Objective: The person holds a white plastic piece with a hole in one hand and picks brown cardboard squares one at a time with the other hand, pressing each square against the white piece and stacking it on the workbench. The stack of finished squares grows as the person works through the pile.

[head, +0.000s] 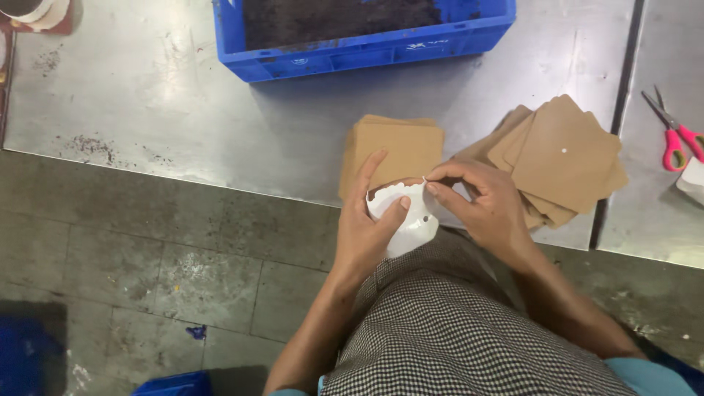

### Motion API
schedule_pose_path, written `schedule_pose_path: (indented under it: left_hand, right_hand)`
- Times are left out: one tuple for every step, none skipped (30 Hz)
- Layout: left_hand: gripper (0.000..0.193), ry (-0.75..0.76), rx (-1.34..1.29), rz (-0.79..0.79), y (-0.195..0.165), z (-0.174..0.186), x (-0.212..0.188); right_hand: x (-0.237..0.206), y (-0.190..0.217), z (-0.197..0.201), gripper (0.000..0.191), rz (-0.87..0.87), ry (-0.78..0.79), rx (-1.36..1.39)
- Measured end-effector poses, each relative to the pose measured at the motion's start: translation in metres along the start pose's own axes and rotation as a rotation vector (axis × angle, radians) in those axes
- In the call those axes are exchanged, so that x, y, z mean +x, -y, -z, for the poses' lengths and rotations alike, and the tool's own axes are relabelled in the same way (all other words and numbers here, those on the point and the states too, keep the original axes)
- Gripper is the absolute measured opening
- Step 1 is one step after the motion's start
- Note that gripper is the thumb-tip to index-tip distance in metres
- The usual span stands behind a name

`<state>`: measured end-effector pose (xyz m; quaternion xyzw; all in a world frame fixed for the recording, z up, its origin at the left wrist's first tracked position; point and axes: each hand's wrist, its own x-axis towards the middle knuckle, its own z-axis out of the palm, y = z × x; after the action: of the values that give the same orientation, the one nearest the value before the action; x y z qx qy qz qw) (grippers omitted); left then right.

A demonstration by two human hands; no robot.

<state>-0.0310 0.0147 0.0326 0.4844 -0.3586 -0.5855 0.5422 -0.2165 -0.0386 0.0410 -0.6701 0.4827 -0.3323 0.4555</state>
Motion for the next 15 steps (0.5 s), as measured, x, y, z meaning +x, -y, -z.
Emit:
schedule_pose_path:
  left_hand:
    - [0.074, -0.007, 0.017, 0.003, -0.001, 0.005, 0.0]
    - [0.074, -0.015, 0.033, 0.004, -0.003, 0.009, 0.0]
    - [0.073, -0.012, 0.096, -0.01, -0.005, 0.014, -0.001]
    - [0.072, -0.009, 0.159, -0.026, -0.007, 0.019, -0.002]
    - [0.071, -0.007, 0.222, -0.044, -0.009, 0.023, -0.002]
    - [0.071, -0.012, 0.256, -0.078, -0.011, 0.027, -0.002]
    - [0.07, -0.018, 0.29, -0.112, -0.012, 0.03, -0.002]
    - [0.069, -0.023, 0.324, -0.146, -0.013, 0.034, -0.002]
    - [0.068, -0.022, 0.337, -0.159, -0.014, 0.037, -0.001]
    - [0.068, -0.021, 0.349, -0.171, -0.015, 0.039, -0.001]
    - [0.068, -0.02, 0.36, -0.182, -0.015, 0.042, 0.0]
    - [0.068, -0.015, 0.327, -0.146, -0.015, 0.044, 0.0]
    - [0.068, -0.011, 0.294, -0.11, -0.015, 0.046, 0.0]
    - [0.068, -0.005, 0.262, -0.077, -0.014, 0.049, 0.001]
    - [0.067, -0.009, 0.284, -0.102, -0.014, 0.051, 0.001]
  right_hand:
    - [0.003, 0.003, -0.003, 0.017, 0.026, 0.015, -0.023]
    - [0.006, 0.006, -0.005, 0.016, 0.053, 0.03, -0.047]
    - [0.008, 0.01, -0.008, 0.016, 0.088, 0.03, -0.075]
    - [0.01, 0.013, -0.011, 0.016, 0.123, 0.029, -0.102]
    - [0.013, 0.015, -0.014, 0.016, 0.162, 0.027, -0.13]
    - [0.015, 0.018, -0.016, 0.016, 0.189, 0.037, -0.15]
    - [0.017, 0.02, -0.017, 0.015, 0.215, 0.049, -0.169]
    - [0.019, 0.022, -0.02, 0.015, 0.242, 0.059, -0.19]
    - [0.02, 0.023, -0.022, 0.015, 0.243, 0.066, -0.192]
    - [0.021, 0.023, -0.024, 0.015, 0.243, 0.074, -0.195]
    - [0.023, 0.022, -0.026, 0.015, 0.242, 0.082, -0.199]
    - [0.024, 0.02, -0.027, 0.014, 0.222, 0.098, -0.193]
    - [0.025, 0.017, -0.028, 0.013, 0.203, 0.114, -0.188]
    - [0.027, 0.012, -0.028, 0.013, 0.186, 0.128, -0.182]
    - [0.03, 0.005, -0.028, 0.012, 0.161, 0.141, -0.117]
